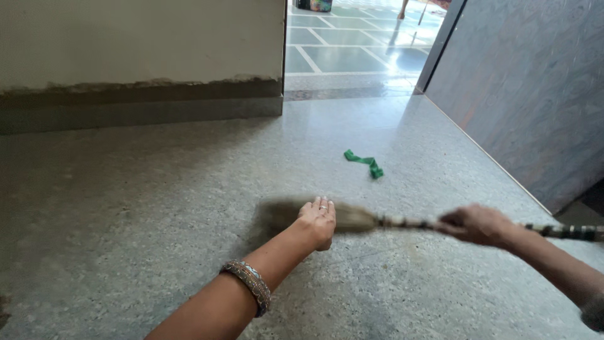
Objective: The person sweeps a tiled floor using a traditional straw broom. They move debris, including a green plastic strip, across the room and under a bed frame.
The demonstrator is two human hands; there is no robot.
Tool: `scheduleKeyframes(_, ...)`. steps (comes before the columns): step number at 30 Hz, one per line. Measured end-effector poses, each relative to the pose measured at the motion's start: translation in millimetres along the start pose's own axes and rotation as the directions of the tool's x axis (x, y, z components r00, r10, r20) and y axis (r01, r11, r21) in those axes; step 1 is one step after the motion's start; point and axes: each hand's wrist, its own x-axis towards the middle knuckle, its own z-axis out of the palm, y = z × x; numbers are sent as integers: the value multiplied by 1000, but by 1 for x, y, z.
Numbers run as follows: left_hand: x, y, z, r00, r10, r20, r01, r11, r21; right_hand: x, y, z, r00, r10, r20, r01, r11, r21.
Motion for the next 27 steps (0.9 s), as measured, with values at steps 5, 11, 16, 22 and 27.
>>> scheduleKeyframes(5,10,3,22,991,30,-130,-36,998,-49,-20,16,17,982,168,83,-154,976,-153)
scheduleKeyframes(11,-7,39,-52,998,42,49,-42,999,8,-34,27,-32,946,51,-321,-104,984,-148)
scheduleKeyframes(16,-10,80,-78,990,116,81,-119,993,30,-128,134,43,1000,28,-6,-28,917,-397)
scheduleKeyframes(22,-7,111,-91,973,182,141,-200,972,127,-164,224,106,889,408,208,-259,822,-507)
scheduleKeyframes(27,6,129,-82,976,197,89,-205,975,83,-91,162,33,929,334,-158,-369,833,-411)
